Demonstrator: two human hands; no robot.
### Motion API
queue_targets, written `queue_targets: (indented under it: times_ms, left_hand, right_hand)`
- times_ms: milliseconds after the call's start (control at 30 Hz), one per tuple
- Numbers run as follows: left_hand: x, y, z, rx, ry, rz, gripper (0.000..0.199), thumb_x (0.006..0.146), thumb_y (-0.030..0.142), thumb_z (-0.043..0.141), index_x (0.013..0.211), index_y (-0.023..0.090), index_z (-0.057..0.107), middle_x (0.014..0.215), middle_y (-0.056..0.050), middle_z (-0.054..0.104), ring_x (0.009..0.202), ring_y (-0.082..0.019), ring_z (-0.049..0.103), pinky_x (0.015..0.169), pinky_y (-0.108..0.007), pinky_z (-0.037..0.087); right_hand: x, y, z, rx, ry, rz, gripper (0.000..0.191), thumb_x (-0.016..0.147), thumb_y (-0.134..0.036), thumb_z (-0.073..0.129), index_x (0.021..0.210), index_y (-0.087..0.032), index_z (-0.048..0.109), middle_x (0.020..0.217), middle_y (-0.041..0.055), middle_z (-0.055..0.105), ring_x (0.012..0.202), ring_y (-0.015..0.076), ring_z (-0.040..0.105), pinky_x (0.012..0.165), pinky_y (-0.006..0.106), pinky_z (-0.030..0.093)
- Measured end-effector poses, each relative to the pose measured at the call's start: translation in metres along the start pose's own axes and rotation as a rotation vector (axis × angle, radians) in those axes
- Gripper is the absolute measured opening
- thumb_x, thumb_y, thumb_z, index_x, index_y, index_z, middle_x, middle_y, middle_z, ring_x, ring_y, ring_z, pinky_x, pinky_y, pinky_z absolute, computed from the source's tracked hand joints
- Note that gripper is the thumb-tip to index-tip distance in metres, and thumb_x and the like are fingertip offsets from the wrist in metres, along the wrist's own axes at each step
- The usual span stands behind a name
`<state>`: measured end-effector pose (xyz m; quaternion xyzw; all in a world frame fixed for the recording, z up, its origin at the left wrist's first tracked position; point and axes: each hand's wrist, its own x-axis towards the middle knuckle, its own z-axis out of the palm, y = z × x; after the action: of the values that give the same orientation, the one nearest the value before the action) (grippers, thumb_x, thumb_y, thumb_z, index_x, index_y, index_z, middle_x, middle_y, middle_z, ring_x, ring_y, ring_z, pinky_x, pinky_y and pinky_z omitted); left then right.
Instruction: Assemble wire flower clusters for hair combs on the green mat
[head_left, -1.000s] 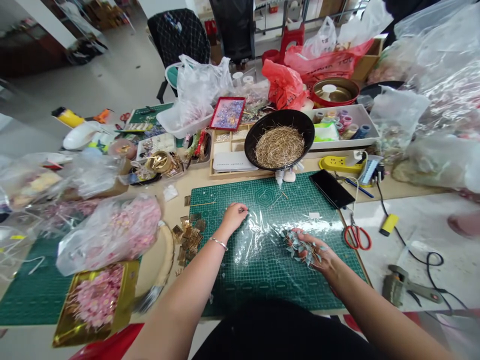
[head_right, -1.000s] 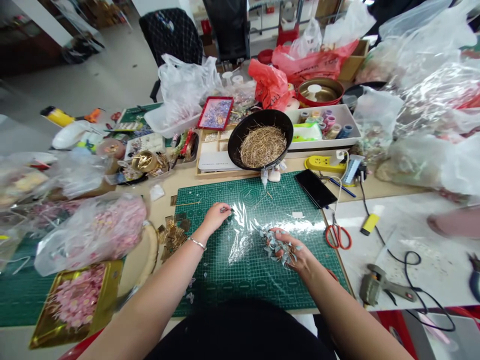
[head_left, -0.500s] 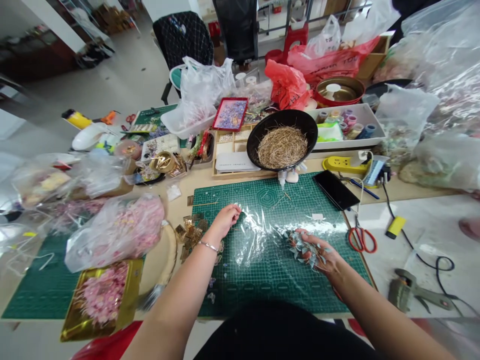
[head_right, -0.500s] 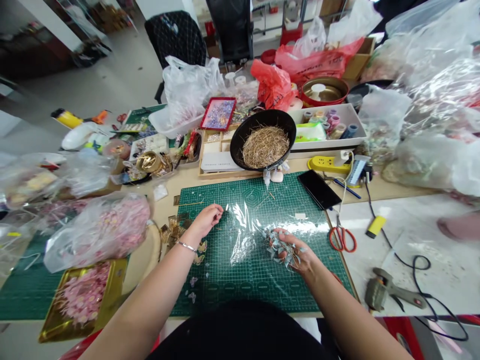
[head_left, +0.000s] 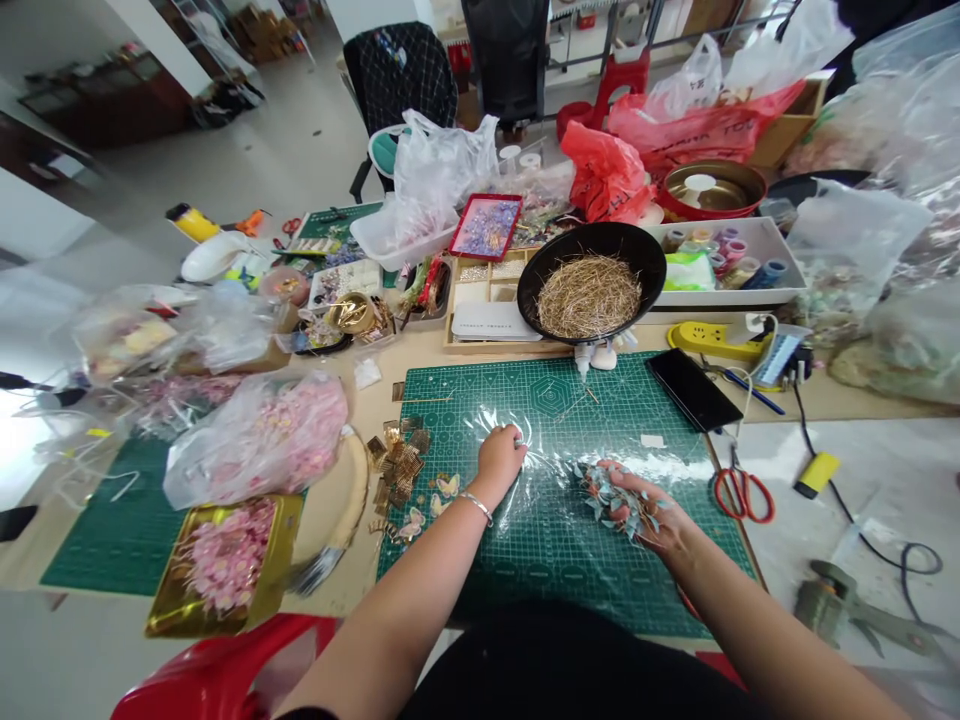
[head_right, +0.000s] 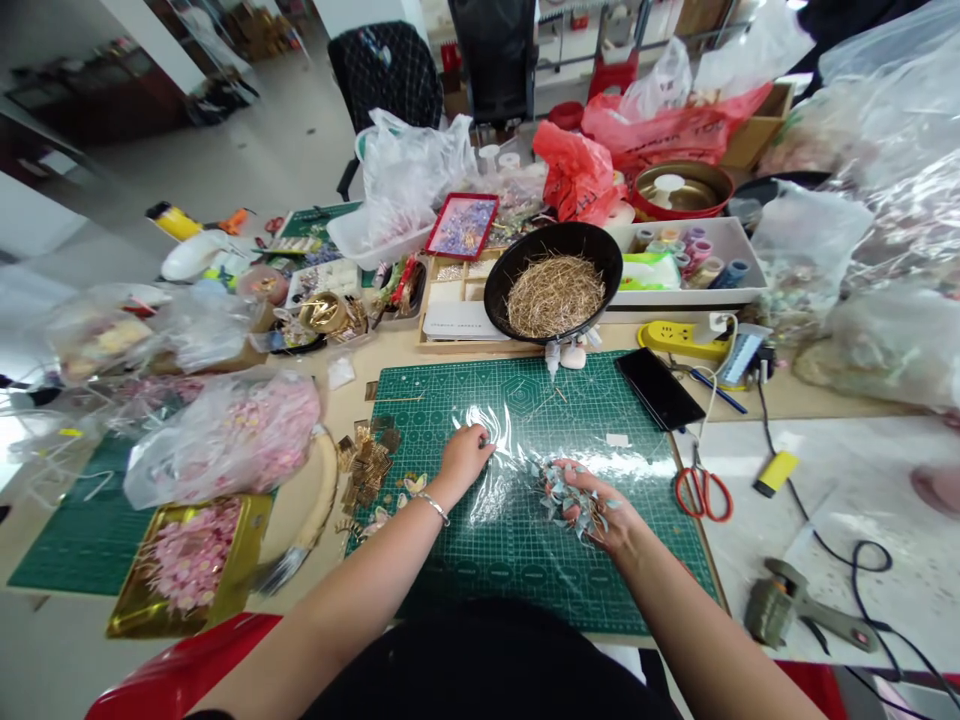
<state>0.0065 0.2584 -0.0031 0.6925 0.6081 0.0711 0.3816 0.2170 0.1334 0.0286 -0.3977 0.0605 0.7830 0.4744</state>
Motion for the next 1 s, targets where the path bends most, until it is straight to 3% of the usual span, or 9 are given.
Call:
queue_targets:
  times_ms: [67,200,400,533,633,800,933,1000]
  left_hand:
    - [0.002,0.002,0.003,-0.030,-0.029,0.017,0.004,0.072,0.015,0.060,0.070,0.018,0.058,0.080,-0.004,0.056,0.080,-0.018,0.051,0.076,-0.029,0.037]
    - [0.011,0.005,0.001,-0.163,-0.095,0.006,0.012,0.068,0.007,0.057,0.060,0.017,0.054,0.070,-0.002,0.054,0.075,-0.016,0.052,0.072,-0.028,0.038]
    - [0.015,-0.008,-0.039,-0.514,-0.180,-0.095,0.015,0.077,0.014,0.045,0.089,0.016,0.055,0.073,-0.001,0.055,0.060,-0.009,0.051,0.052,-0.020,0.035]
    - [0.000,-0.022,-0.058,-0.620,-0.199,-0.161,0.021,0.076,0.010,0.038,0.088,0.015,0.053,0.078,-0.004,0.057,0.056,-0.006,0.049,0.045,-0.018,0.029]
    - [-0.017,-0.026,-0.052,-0.600,-0.191,-0.225,0.020,0.075,0.011,0.036,0.084,0.014,0.054,0.074,-0.003,0.057,0.052,-0.006,0.047,0.044,-0.018,0.030]
    - [-0.038,-0.026,-0.023,-0.435,-0.110,-0.256,0.023,0.081,0.020,0.035,0.082,0.016,0.057,0.072,-0.003,0.059,0.057,-0.010,0.052,0.052,-0.022,0.036]
    - [-0.048,-0.024,-0.004,-0.210,-0.001,-0.193,0.019,0.077,0.035,0.056,0.075,0.017,0.058,0.074,-0.003,0.059,0.069,-0.016,0.053,0.064,-0.027,0.038]
    - [-0.051,-0.022,0.003,-0.115,0.049,-0.156,0.018,0.071,0.033,0.064,0.078,0.017,0.059,0.078,-0.004,0.058,0.075,-0.018,0.052,0.069,-0.028,0.038]
  right_hand:
    - [-0.002,0.000,0.001,-0.006,0.015,-0.003,0.030,0.066,-0.014,0.073,0.093,-0.018,0.059,0.081,0.0079,0.068,0.068,0.0155,0.065,0.038,0.012,0.045]
    - [-0.005,-0.004,0.005,-0.016,0.041,-0.012,0.031,0.065,-0.011,0.072,0.093,-0.018,0.060,0.079,0.0061,0.068,0.064,0.0144,0.065,0.037,0.012,0.046]
    - [-0.009,-0.012,0.004,-0.019,0.047,-0.014,0.035,0.062,-0.009,0.074,0.094,-0.017,0.059,0.079,0.0068,0.068,0.063,0.0142,0.064,0.037,0.012,0.045]
    - [-0.008,-0.013,0.004,-0.021,0.038,-0.001,0.033,0.063,-0.011,0.074,0.093,-0.018,0.060,0.079,0.0073,0.067,0.066,0.0147,0.064,0.038,0.012,0.045]
    - [-0.005,-0.013,0.006,-0.029,0.027,0.006,0.033,0.062,-0.011,0.075,0.092,-0.017,0.061,0.081,0.0079,0.067,0.069,0.0153,0.064,0.038,0.012,0.045]
    - [0.001,-0.014,0.009,-0.071,0.003,0.029,0.036,0.060,-0.012,0.076,0.093,-0.017,0.063,0.081,0.0085,0.067,0.069,0.0156,0.064,0.039,0.013,0.046]
    - [-0.002,-0.017,0.012,-0.110,-0.016,0.050,0.033,0.062,-0.014,0.075,0.092,-0.020,0.063,0.080,0.0079,0.067,0.068,0.0151,0.063,0.039,0.013,0.046]
    - [-0.005,-0.019,0.014,-0.133,-0.026,0.063,0.029,0.065,-0.015,0.074,0.091,-0.021,0.063,0.079,0.0071,0.067,0.066,0.0136,0.062,0.039,0.013,0.046]
